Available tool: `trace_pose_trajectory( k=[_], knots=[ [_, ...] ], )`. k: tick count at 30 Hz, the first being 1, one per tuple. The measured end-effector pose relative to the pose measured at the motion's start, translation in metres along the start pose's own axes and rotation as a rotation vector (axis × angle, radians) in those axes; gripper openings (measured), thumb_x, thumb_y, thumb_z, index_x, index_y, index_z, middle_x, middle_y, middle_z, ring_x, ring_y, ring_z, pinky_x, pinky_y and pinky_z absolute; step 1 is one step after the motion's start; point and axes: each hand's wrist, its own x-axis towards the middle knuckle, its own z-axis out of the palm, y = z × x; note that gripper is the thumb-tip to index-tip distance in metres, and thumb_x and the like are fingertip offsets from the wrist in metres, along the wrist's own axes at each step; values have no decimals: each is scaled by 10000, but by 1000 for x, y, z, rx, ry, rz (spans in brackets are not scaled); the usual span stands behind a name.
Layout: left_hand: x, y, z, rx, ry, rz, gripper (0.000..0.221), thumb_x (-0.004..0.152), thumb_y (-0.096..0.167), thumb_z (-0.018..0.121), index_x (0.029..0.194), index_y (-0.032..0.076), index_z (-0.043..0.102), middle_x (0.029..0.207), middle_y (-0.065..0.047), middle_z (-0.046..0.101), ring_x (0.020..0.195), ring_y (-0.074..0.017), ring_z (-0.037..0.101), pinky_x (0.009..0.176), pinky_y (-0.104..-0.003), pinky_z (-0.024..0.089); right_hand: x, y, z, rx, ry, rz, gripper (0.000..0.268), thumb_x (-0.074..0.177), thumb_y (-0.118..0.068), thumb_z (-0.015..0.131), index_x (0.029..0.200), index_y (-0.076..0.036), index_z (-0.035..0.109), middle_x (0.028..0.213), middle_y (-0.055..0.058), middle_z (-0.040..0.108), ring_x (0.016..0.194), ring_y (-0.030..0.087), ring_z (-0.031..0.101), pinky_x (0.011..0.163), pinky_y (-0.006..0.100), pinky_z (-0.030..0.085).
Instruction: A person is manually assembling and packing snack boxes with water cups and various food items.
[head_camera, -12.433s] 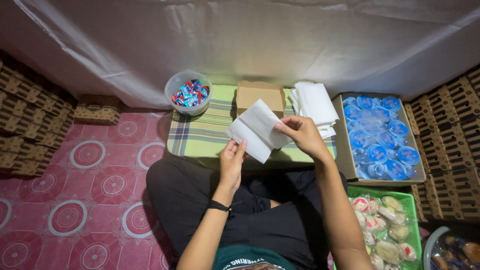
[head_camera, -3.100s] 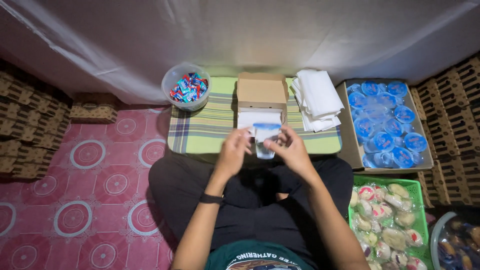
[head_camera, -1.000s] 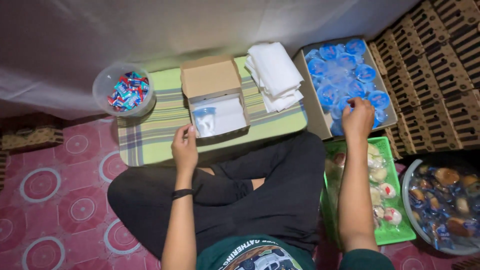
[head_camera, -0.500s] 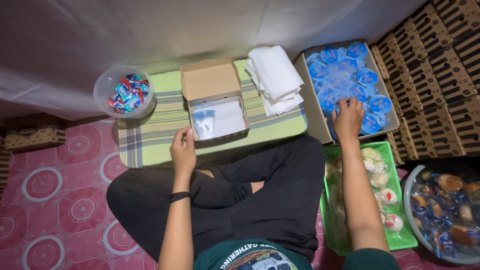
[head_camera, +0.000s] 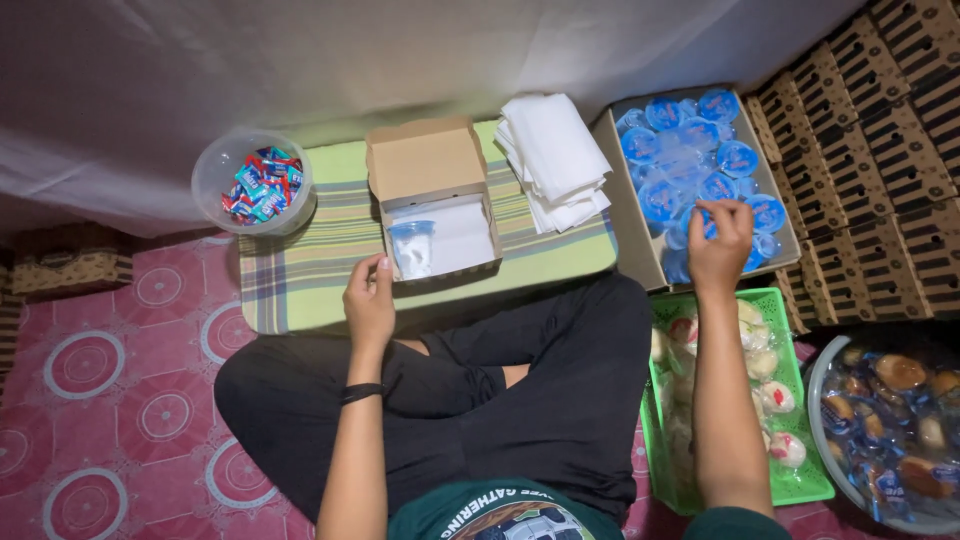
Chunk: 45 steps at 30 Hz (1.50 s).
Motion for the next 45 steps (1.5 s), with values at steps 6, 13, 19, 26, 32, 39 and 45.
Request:
trace_pose_trajectory(
  k=[6,13,19,26,32,39,45],
  knots=[
    [-1,5,-1,21,3,-26,316,1038,403,616,1204,156,722,1117,-141,733,1064,-364,695,949,-495,525,22,-44,-23,388,168,215,162,959,91,808,1096,16,766,991,139,665,862,266,658,755,328,557],
    [0,4,-2,-6,-21,-47,309,1039,393,615,1211,157,716,1123,-167,736,1041,-385,715,918,-501,554,34,-96,-10,799,43,334,124,970,86,764,1041,35,676,1009,178,670,925,249,680,857,358,557],
    [-2,0,-3,1,-7,-17,281,1009,387,649,1160,163,726,1127,-137,748,1040,-355,726,901,-468,580,65,-188,15,809,-260,43,175,835,73,779,956,-50,750,936,124,731,861,266,668,835,358,526],
    [-3,4,-8,2,3,33,289,1015,395,634,1131,146,724,1118,-104,745,1042,-344,726,887,-462,600,76,-255,94,697,-456,-184,208,829,10,783,980,-132,760,917,47,742,894,289,676,843,412,545],
    [-1,3,-13,37,-35,52,321,1015,450,612,1132,169,715,1119,-53,743,1049,-299,731,888,-443,604,76,-262,124,133,-610,-464,159,750,-119,837,858,-151,725,796,21,715,847,254,670,775,387,531],
    [0,4,-14,21,-70,51,347,1014,457,611,1139,149,712,1103,-68,737,1062,-308,725,894,-434,603,68,-256,139,-239,-479,-747,103,892,-187,685,856,-265,744,743,-74,735,831,166,651,732,304,458],
    [0,8,-16,11,-78,49,360,1014,460,608,1145,141,709,1104,-76,731,1071,-314,720,905,-436,599,63,-255,149,-335,-461,-808,150,874,-177,653,824,-284,745,727,-80,736,823,167,652,741,336,423]
  ],
)
